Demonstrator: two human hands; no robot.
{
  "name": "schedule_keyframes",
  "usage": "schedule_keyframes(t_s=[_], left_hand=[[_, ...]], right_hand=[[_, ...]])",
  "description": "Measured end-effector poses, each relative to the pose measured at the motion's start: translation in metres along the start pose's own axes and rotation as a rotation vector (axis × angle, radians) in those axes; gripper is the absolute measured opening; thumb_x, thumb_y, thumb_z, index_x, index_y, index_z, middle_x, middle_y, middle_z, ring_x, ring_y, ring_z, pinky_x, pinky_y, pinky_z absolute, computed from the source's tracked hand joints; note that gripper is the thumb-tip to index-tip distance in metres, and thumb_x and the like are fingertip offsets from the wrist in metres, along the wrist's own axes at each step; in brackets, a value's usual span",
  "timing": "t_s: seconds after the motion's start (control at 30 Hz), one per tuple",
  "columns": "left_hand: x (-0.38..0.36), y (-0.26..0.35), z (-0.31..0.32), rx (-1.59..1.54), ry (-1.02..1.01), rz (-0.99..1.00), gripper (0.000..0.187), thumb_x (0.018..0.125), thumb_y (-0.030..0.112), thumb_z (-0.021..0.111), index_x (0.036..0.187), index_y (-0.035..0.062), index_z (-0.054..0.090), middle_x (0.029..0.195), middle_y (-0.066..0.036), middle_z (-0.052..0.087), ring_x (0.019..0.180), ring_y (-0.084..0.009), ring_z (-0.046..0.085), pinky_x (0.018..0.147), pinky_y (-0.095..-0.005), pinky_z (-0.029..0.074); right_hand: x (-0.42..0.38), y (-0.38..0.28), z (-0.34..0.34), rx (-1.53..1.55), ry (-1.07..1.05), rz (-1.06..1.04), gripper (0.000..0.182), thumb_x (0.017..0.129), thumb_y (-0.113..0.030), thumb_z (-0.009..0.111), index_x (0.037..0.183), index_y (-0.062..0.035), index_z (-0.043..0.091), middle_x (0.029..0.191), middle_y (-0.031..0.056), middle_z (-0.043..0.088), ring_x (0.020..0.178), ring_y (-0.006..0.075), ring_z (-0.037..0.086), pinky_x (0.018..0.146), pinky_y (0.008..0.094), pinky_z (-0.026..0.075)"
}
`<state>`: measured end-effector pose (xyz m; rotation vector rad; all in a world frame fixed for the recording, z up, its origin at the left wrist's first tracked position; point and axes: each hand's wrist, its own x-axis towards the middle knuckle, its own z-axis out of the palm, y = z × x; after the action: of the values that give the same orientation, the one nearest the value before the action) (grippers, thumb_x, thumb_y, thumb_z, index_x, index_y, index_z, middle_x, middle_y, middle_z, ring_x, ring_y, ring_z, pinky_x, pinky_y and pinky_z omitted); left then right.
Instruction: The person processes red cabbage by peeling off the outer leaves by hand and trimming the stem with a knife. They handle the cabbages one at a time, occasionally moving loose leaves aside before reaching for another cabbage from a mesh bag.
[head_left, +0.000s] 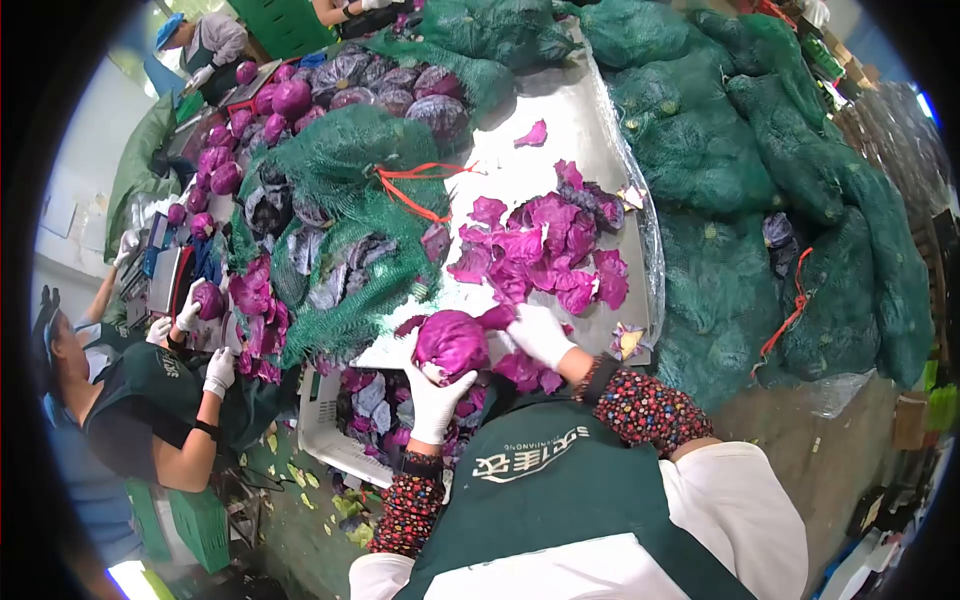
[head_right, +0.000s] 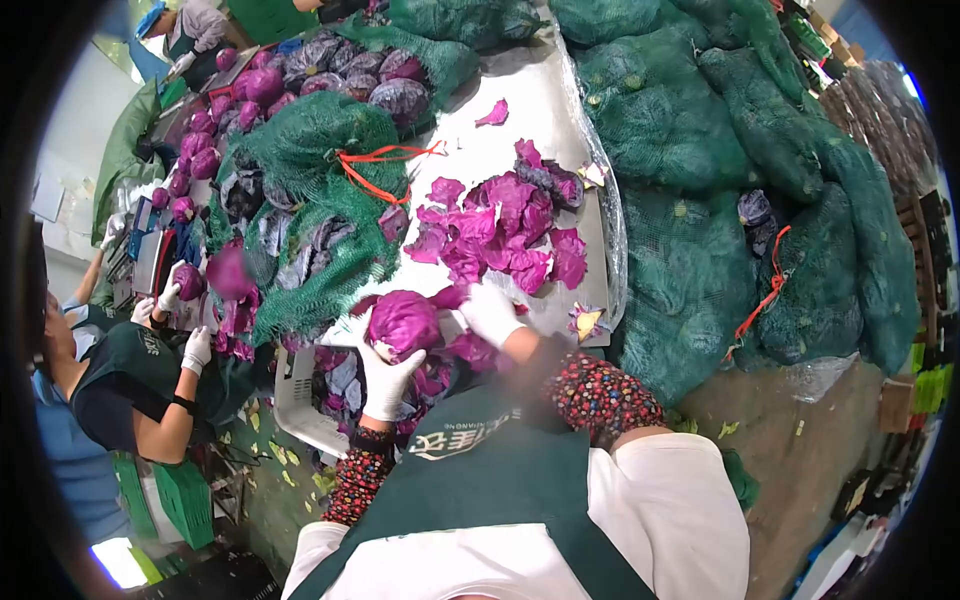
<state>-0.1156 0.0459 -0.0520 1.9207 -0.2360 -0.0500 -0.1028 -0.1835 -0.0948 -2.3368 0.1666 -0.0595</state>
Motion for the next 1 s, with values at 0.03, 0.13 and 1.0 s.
schedule_keyframes(t_s=[0.03, 0.13, 1.0], left_hand=[[0.000, -0.008, -0.001, -0.080, 0.081, -0.013, 0.100, 0.068, 0.010, 0.085, 0.147, 0.0022, 0.023, 0.142, -0.016, 0.036, 0.129, -0.0278, 0.044, 0.109, -0.0391, 0.039], [0.001, -0.001, -0.015, -0.742, 0.069, -0.314, 0.080, 0.084, 0.019, 0.073, 0.148, 0.0094, 0.025, 0.139, -0.015, 0.042, 0.126, -0.0290, 0.049, 0.101, -0.0462, 0.047], [-0.003, 0.013, 0.031, -1.895, -0.134, -0.848, 0.075, 0.093, 0.064, 0.035, 0.145, 0.0098, 0.036, 0.135, -0.028, 0.048, 0.082, -0.0437, 0.062, 0.052, -0.0416, 0.054]], right_hand=[[-0.002, 0.015, -0.005, 0.023, -0.024, -0.021, 0.021, 0.080, -0.020, 0.057, 0.085, -0.0011, 0.063, 0.077, 0.0238, 0.063, 0.074, 0.0401, 0.064, 0.071, 0.0486, 0.052], [0.003, 0.033, -0.034, 0.161, -0.080, 0.274, 0.024, 0.085, -0.025, 0.056, 0.093, -0.0036, 0.062, 0.084, 0.0219, 0.066, 0.079, 0.0369, 0.066, 0.071, 0.0482, 0.053], [-0.004, -0.092, -0.136, 0.888, -0.607, 0.118, 0.018, 0.087, -0.018, 0.071, 0.093, -0.0075, 0.057, 0.071, -0.0034, 0.055, 0.054, 0.0028, 0.051, 0.046, 0.0193, 0.040]])
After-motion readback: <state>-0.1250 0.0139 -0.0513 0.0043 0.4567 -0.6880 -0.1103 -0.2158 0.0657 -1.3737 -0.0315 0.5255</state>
